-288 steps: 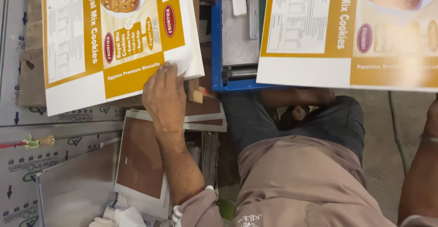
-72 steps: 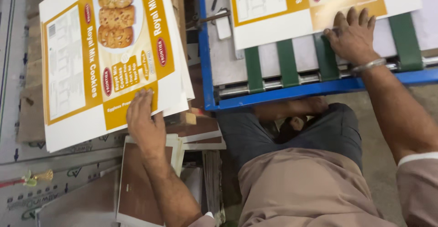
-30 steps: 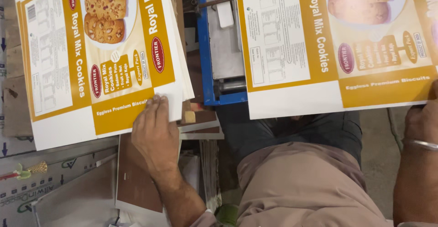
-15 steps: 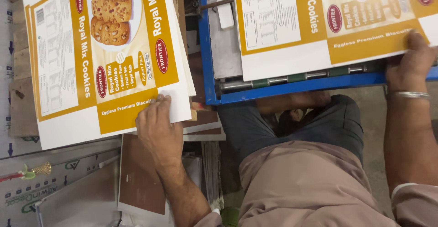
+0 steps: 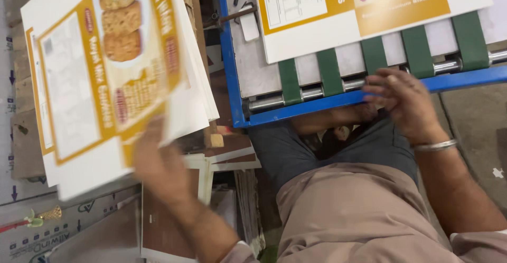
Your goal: The person picks up sheets of printed cardstock from a stack and feeds them one at a time into the intake rollers of a blue industrial machine.
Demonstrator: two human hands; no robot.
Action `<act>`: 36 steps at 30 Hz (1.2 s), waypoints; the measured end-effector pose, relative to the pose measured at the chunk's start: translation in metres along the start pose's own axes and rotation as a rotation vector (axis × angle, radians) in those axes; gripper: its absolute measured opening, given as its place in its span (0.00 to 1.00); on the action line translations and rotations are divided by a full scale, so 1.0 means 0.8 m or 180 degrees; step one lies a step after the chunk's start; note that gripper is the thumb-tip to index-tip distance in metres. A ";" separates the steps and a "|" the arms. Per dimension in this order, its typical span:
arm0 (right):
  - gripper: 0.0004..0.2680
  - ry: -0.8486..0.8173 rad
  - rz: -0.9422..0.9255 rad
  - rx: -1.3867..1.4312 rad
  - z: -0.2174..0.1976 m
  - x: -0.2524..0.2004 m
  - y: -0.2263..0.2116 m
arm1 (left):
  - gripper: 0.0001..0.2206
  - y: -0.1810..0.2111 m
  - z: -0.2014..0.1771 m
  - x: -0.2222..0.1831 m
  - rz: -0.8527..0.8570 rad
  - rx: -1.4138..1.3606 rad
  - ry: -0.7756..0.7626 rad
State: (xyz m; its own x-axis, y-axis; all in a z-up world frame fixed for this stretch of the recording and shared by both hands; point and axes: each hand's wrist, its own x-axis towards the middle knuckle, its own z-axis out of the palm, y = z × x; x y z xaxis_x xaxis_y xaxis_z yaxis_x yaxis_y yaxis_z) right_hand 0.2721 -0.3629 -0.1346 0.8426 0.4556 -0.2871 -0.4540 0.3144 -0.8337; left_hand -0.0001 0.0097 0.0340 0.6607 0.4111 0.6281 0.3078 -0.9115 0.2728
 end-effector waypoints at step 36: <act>0.17 0.1196 -0.0898 -0.0618 -0.223 -0.063 0.054 | 0.15 0.014 0.036 -0.004 0.0391 0.0738 -0.0429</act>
State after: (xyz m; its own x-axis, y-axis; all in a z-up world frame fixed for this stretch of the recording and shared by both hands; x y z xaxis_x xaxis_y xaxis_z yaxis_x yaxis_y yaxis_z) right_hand 0.2615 -0.5212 -0.2401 0.9869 0.0328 -0.1583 -0.1616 0.2051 -0.9653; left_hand 0.0212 -0.0018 0.0139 0.7830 0.3101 0.5393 0.3579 -0.9336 0.0173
